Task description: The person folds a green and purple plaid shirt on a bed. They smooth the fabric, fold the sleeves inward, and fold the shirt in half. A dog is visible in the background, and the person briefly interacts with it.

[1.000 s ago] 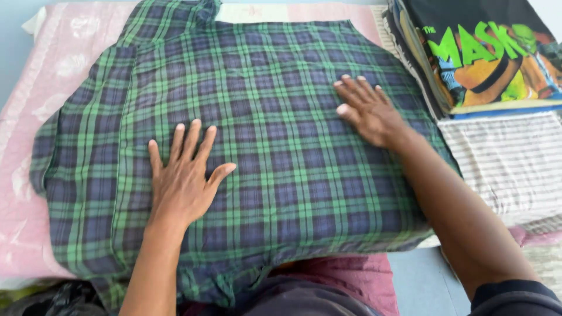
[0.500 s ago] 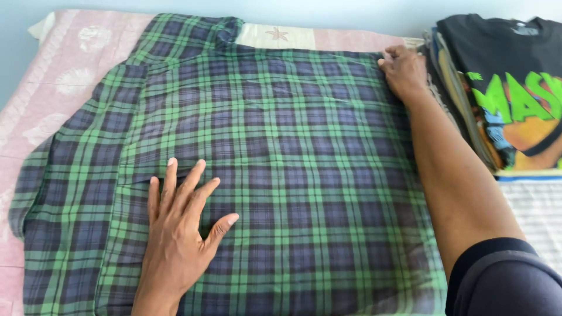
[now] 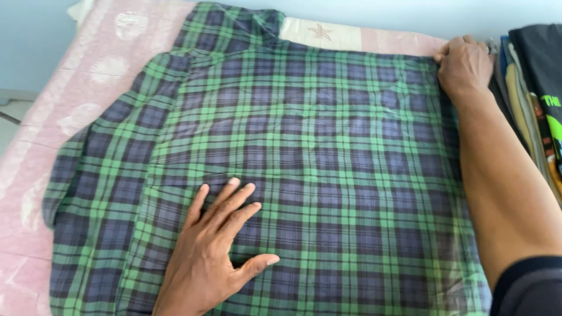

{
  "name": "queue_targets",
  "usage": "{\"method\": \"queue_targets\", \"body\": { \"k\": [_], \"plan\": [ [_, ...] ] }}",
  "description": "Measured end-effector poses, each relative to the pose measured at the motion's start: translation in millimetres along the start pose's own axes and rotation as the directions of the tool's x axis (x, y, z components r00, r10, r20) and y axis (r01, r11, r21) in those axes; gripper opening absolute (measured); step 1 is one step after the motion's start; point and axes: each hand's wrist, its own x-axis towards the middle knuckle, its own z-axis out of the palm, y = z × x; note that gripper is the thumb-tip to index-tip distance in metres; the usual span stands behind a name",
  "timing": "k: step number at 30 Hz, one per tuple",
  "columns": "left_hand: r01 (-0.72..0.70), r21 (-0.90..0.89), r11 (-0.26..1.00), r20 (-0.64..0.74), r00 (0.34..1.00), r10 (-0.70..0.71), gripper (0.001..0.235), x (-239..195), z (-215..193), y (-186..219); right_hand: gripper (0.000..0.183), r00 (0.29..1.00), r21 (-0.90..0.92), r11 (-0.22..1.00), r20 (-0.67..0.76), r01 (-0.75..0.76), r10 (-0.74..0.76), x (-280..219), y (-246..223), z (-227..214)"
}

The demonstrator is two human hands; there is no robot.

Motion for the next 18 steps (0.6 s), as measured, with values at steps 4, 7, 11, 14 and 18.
{"method": "queue_targets", "body": {
  "k": [4, 7, 11, 14, 18],
  "plan": [
    [-0.021, -0.152, 0.988, 0.031, 0.999, 0.026, 0.062, -3.1, -1.7, 2.5, 0.012, 0.967, -0.198, 0.954, -0.075, 0.225, -0.244, -21.2, -72.0, -61.3],
    [-0.067, -0.255, 0.965, 0.055, 0.995, 0.084, 0.034, -7.2, 1.5, -1.2, 0.042, 0.905, 0.188, 0.904, 0.12, 0.383, -0.408, -36.8, -136.6, -88.8],
    [-0.06, -0.271, 0.961, 0.05, 0.996, 0.077, 0.017, -9.4, 3.8, 2.9, 0.052, 0.847, 0.242, 0.852, 0.158, 0.465, -0.507, -31.5, -198.0, -95.2],
    [-0.061, -0.306, 0.95, 0.052, 0.995, 0.08, 0.019, -10.0, 2.8, 2.5, 0.054, 0.879, 0.304, 0.875, 0.181, 0.376, -0.44, -11.6, -232.7, -84.9],
    [-0.111, -0.341, 0.933, 0.037, 0.991, 0.131, 0.021, -13.1, 5.0, -0.5, 0.05, 0.915, 0.44, 0.888, 0.291, 0.131, -0.28, 21.7, -280.1, -56.0]
  ]
}}
